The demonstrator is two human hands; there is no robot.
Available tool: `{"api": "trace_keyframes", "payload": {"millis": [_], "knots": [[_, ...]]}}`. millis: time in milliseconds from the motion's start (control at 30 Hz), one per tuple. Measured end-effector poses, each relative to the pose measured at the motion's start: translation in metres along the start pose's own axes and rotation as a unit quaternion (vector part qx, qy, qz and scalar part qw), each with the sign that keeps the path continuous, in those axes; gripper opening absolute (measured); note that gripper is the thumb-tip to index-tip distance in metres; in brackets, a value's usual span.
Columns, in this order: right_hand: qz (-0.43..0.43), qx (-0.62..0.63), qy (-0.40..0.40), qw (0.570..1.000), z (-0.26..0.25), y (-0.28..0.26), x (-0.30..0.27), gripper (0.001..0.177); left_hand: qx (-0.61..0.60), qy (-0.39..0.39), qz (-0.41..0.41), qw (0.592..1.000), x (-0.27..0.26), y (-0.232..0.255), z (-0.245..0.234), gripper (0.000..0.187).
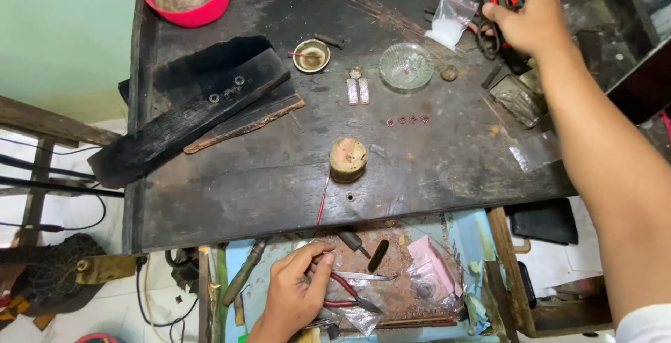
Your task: Setting small red stones into circular metal jewelry components using tweezers and pliers at a workbench.
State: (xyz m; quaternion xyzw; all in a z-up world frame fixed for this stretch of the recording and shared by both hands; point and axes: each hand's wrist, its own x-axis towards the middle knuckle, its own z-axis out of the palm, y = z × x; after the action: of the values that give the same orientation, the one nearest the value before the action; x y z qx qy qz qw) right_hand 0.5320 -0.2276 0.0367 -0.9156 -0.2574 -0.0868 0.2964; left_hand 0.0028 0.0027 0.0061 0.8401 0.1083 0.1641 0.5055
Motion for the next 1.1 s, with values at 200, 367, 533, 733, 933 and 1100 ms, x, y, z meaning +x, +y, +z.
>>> {"api": "trace_keyframes", "payload": {"millis": [200,367,533,733,933,1100], "knots": [[0.032,-0.018,-0.011,0.999,0.014,0.034,0.007,0.037,-0.011,-0.008,0.018,1.000,0.002,0.004,-0.002,0.021],[0.021,-0.046,-0.010,0.999,0.014,0.066,0.014,0.042,-0.024,-0.032,-0.010,0.999,0.000,0.000,0.000,0.022],[-0.036,-0.070,0.007,0.997,0.024,0.094,0.019,0.038,-0.012,-0.020,0.028,0.999,0.001,0.002,-0.001,0.020],[-0.059,-0.145,0.061,0.986,0.023,0.102,0.012,0.035,-0.021,-0.016,0.032,0.999,0.004,0.002,-0.012,0.023],[0.043,-0.202,0.067,0.976,0.025,0.049,0.011,0.053,0.016,0.044,0.090,0.995,0.019,0.002,-0.043,0.021],[-0.267,0.026,0.011,0.963,0.034,-0.134,-0.014,0.051,0.083,0.132,0.076,0.985,0.035,0.021,-0.070,0.018]]}}
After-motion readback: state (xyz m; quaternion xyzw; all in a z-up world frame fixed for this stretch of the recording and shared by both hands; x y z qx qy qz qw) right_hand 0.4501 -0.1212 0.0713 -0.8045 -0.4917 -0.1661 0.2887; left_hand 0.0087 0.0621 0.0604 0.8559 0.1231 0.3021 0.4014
